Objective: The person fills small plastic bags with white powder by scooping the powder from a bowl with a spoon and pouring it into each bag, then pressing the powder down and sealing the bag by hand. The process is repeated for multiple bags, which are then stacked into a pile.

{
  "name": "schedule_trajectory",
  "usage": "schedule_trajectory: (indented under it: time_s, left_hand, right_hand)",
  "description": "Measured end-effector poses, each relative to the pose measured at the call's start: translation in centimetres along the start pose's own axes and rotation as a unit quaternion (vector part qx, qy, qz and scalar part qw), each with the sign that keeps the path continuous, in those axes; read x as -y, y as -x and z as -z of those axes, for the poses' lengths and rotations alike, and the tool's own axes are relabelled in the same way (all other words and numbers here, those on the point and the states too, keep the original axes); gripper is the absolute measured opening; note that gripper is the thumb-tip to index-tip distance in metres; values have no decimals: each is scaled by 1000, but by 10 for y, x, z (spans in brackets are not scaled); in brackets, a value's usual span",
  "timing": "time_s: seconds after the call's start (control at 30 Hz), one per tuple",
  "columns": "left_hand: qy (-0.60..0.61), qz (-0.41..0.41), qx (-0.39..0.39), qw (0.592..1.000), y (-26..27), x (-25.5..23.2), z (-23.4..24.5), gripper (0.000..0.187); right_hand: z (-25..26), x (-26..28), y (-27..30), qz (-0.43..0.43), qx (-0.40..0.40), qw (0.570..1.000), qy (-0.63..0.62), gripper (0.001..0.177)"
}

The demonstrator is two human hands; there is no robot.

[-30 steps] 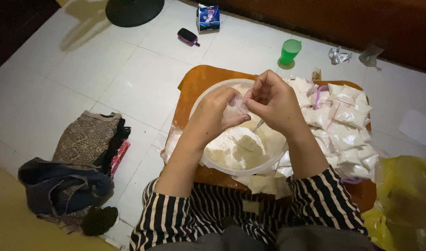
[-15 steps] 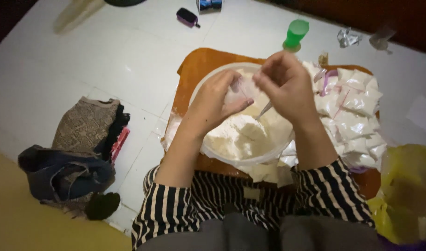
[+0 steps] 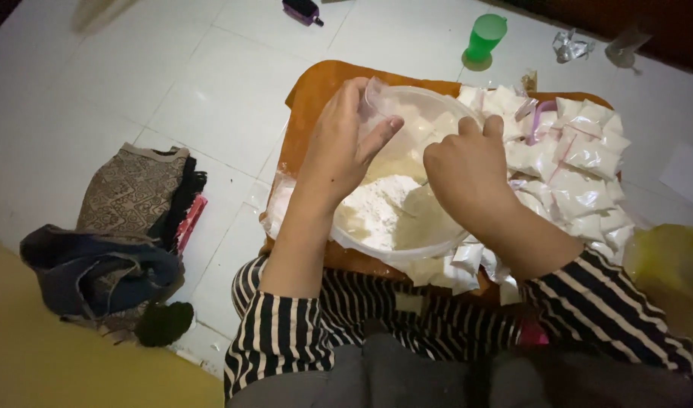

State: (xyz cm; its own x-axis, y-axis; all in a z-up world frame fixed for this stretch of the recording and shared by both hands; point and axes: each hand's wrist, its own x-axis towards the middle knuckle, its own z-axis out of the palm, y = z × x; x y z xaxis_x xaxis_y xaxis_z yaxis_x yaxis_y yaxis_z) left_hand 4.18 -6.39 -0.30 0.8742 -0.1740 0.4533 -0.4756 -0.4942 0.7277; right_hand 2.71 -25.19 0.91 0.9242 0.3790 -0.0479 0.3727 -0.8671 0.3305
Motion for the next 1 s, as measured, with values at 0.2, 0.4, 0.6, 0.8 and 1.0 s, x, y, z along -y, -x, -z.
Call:
schedule_trajectory:
  time_s: [0.2,0.4,0.6,0.8,1.0]
  left_hand:
    - [3,12,14,1000,-2,-4,3,51]
    - [6,27,10,1000,-2,-4,0,52]
    - [16,47,15,999,-2,-7,2,52]
    - [18,40,19,999,-1,-7,2,53]
    - [-28,21,-7,999,0,-10,-3,43]
  right_hand:
    - [-16,-12,-4,33,-41,987,-154,20]
    - [-22,-17,-1,-16,-109,966,-234,14]
    - [-18,-31,9,7,-308,897,-316,23]
    - [-28,-61,25,-36,-368,830,-417,33]
    - [-21,-68,39,-70,-401,799,-443,26]
